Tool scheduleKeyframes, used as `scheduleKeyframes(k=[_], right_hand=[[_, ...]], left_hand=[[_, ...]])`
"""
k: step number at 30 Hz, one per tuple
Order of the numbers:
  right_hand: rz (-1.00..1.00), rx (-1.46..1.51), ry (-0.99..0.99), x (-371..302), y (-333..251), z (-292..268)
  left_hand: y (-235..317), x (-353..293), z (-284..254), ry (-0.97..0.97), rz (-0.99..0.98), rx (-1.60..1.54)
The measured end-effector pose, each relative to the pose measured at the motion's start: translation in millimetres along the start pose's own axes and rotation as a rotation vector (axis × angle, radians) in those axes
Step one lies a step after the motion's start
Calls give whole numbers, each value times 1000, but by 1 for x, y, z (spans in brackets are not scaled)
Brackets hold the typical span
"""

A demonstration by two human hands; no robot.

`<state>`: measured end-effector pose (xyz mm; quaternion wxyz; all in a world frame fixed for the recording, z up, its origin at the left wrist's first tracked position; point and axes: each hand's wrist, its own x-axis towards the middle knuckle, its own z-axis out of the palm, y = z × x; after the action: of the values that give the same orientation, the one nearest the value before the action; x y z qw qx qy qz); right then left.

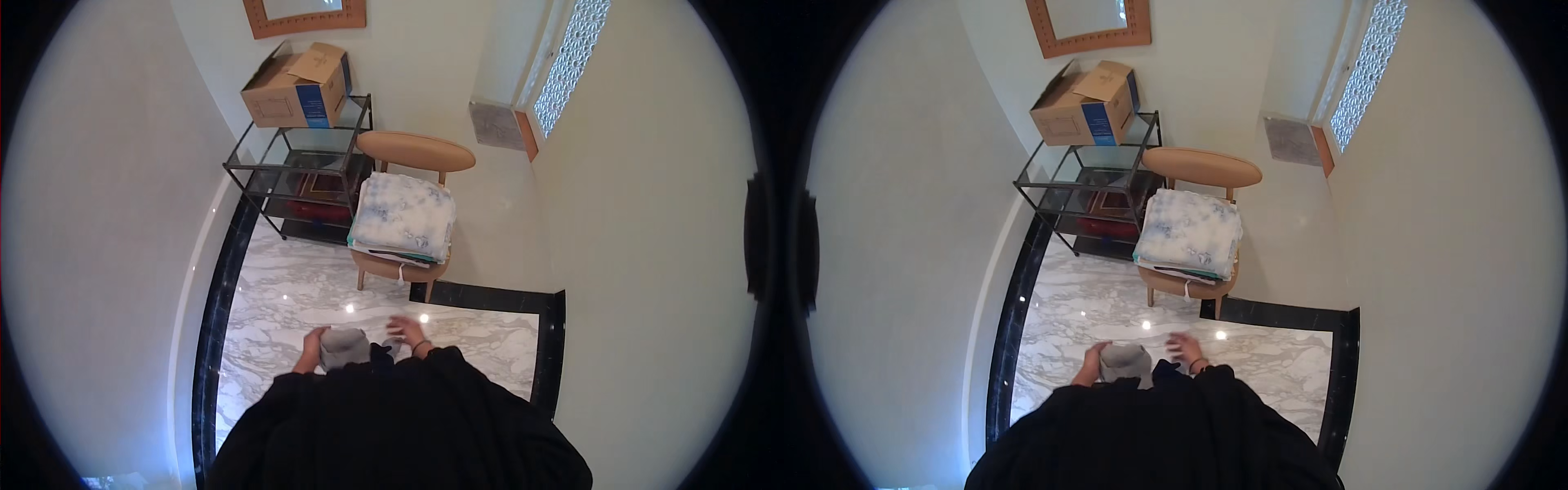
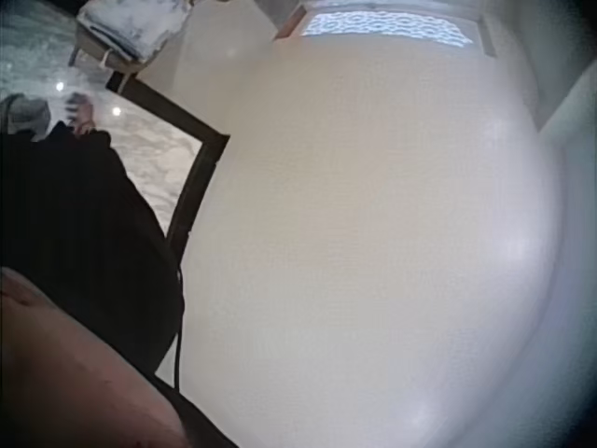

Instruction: The recorder picks up a pile of laundry and folds various items of clothing one by one on a marble floor.

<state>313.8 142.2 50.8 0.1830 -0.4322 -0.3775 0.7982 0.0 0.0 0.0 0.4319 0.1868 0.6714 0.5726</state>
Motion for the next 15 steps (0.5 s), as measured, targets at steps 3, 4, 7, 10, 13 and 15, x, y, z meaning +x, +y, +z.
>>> scheduleKeyframes(k=[3, 4, 7, 10, 13, 15], right_hand=[[-73, 280, 206, 18, -69, -74], [-121, 345, 224, 25, -88, -97], [-115, 474, 418, 41, -132, -162], [-50, 423, 537, 77, -159, -206], [-1, 209, 596, 121, -188, -229], [8, 102, 517, 143, -207, -237]], left_hand=[[80, 21, 38, -145, -193, -8], [100, 35, 54, -167, -117, 104], [137, 78, 99, -223, -56, 362], [149, 117, 135, -246, -109, 613], [157, 145, 160, -130, 15, 741], [161, 157, 169, 0, 11, 724]])
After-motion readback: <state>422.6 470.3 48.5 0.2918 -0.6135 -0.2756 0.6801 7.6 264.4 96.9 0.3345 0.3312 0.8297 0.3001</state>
